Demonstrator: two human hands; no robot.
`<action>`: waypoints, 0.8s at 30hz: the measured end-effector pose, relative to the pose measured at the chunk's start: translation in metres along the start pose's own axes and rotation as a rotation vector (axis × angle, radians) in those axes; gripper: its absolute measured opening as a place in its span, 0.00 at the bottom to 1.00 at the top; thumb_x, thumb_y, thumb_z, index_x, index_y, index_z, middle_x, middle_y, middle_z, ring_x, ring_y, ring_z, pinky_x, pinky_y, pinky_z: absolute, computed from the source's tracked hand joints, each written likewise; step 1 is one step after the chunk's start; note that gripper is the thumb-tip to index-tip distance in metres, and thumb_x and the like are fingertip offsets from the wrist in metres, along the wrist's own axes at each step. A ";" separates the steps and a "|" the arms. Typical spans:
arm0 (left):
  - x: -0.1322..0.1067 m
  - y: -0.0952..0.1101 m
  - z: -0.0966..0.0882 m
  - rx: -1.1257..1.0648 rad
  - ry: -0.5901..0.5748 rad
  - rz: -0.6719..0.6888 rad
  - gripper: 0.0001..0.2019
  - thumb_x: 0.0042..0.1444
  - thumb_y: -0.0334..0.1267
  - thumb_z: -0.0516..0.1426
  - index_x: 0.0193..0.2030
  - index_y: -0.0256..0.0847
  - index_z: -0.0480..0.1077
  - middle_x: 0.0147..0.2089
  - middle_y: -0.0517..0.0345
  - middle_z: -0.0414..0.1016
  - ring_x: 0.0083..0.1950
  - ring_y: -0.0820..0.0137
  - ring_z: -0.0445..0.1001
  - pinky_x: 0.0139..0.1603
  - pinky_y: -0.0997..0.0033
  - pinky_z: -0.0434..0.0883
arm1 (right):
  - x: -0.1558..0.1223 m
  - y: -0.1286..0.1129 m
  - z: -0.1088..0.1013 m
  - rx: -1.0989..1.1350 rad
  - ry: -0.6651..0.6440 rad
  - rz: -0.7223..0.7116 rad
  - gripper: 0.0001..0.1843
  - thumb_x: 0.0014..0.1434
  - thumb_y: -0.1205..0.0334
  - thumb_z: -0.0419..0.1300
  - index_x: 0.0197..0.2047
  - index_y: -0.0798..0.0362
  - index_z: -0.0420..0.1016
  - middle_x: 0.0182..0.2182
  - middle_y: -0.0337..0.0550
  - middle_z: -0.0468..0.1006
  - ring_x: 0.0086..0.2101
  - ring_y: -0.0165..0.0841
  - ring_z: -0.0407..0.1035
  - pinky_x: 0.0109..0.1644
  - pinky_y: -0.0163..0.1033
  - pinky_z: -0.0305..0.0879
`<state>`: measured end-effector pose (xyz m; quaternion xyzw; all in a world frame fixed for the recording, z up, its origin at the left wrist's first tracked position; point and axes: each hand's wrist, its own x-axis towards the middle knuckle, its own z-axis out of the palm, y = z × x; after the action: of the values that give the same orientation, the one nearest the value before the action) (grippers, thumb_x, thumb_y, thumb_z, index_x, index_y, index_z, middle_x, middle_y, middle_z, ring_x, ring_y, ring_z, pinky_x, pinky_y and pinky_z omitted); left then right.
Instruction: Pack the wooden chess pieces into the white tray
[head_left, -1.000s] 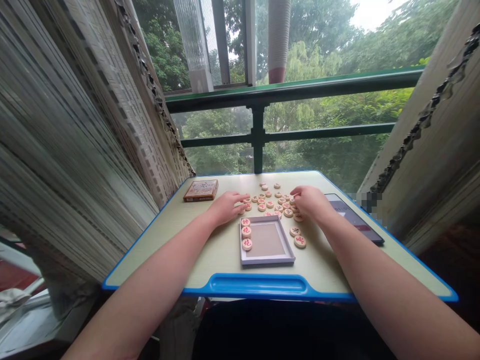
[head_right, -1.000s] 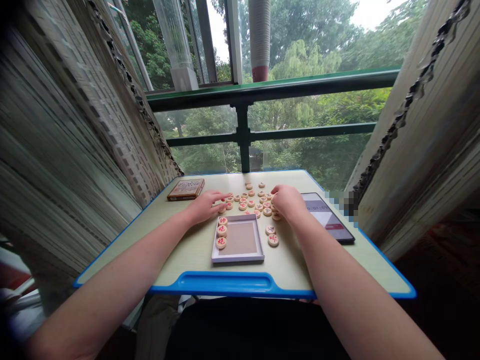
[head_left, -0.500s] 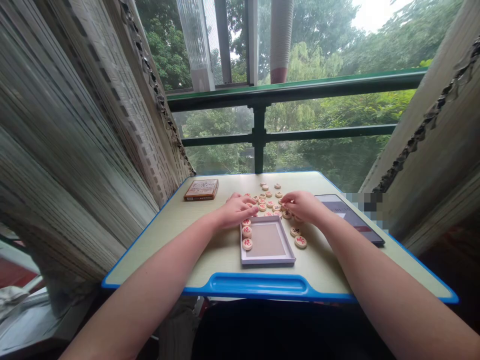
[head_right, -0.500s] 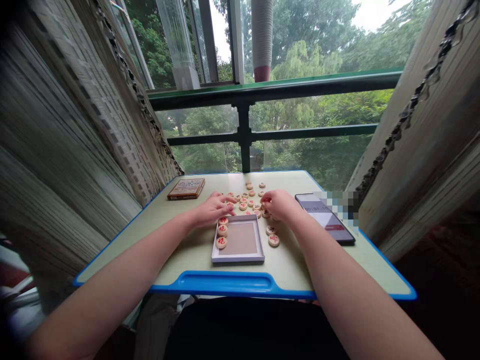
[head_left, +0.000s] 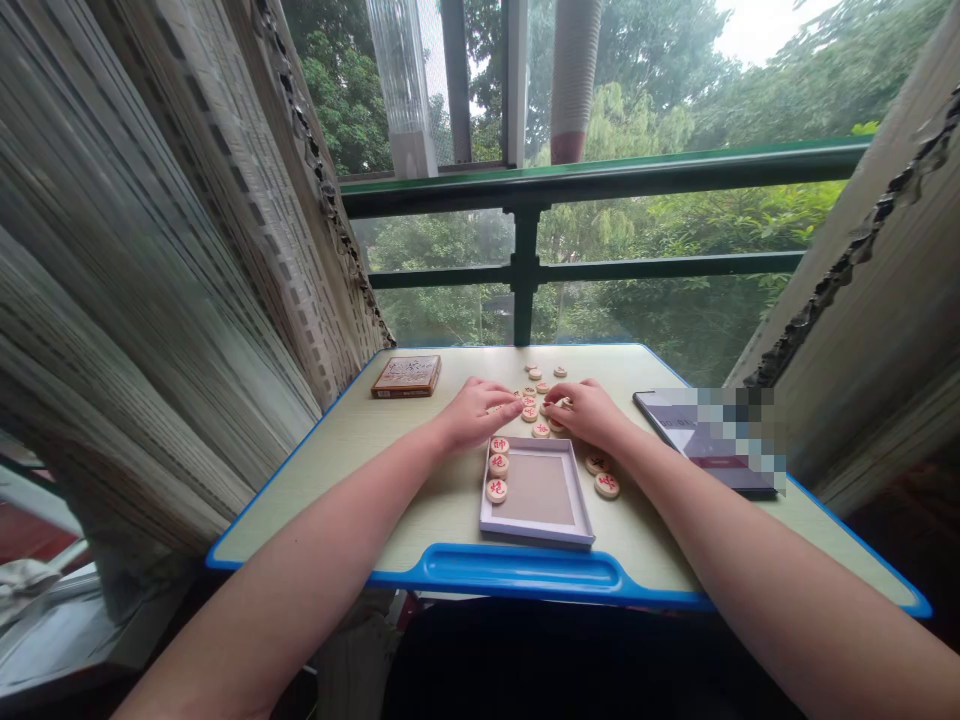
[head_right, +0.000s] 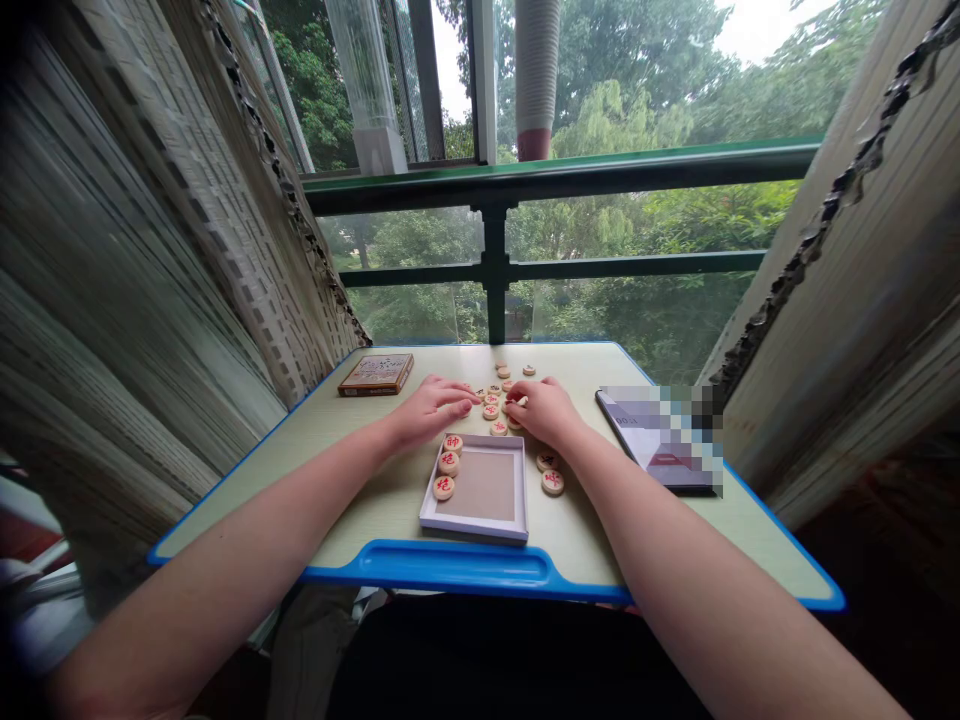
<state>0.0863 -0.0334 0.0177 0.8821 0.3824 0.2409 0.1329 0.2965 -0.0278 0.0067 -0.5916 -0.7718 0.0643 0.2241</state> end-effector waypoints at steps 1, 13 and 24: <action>0.000 0.000 0.000 -0.004 0.033 -0.009 0.22 0.59 0.51 0.46 0.44 0.42 0.75 0.47 0.54 0.74 0.51 0.62 0.64 0.55 0.61 0.58 | 0.000 0.000 0.000 0.049 0.006 0.002 0.09 0.51 0.58 0.58 0.36 0.50 0.75 0.33 0.41 0.78 0.40 0.37 0.64 0.44 0.40 0.60; -0.005 0.023 -0.006 -0.061 0.221 0.014 0.16 0.53 0.44 0.56 0.45 0.39 0.73 0.36 0.55 0.77 0.37 0.69 0.70 0.40 0.70 0.66 | -0.016 -0.029 -0.013 1.047 -0.146 0.030 0.14 0.42 0.58 0.65 0.31 0.55 0.68 0.28 0.39 0.75 0.31 0.30 0.70 0.34 0.36 0.65; -0.004 0.010 0.002 -0.422 0.165 -0.089 0.24 0.53 0.43 0.56 0.57 0.38 0.64 0.37 0.54 0.77 0.35 0.71 0.73 0.39 0.71 0.69 | -0.017 -0.027 -0.004 0.686 -0.052 -0.185 0.14 0.48 0.58 0.62 0.39 0.53 0.69 0.30 0.42 0.77 0.30 0.30 0.71 0.36 0.38 0.68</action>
<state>0.0911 -0.0426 0.0188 0.7943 0.3717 0.3807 0.2931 0.2777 -0.0521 0.0156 -0.4076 -0.7610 0.3144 0.3947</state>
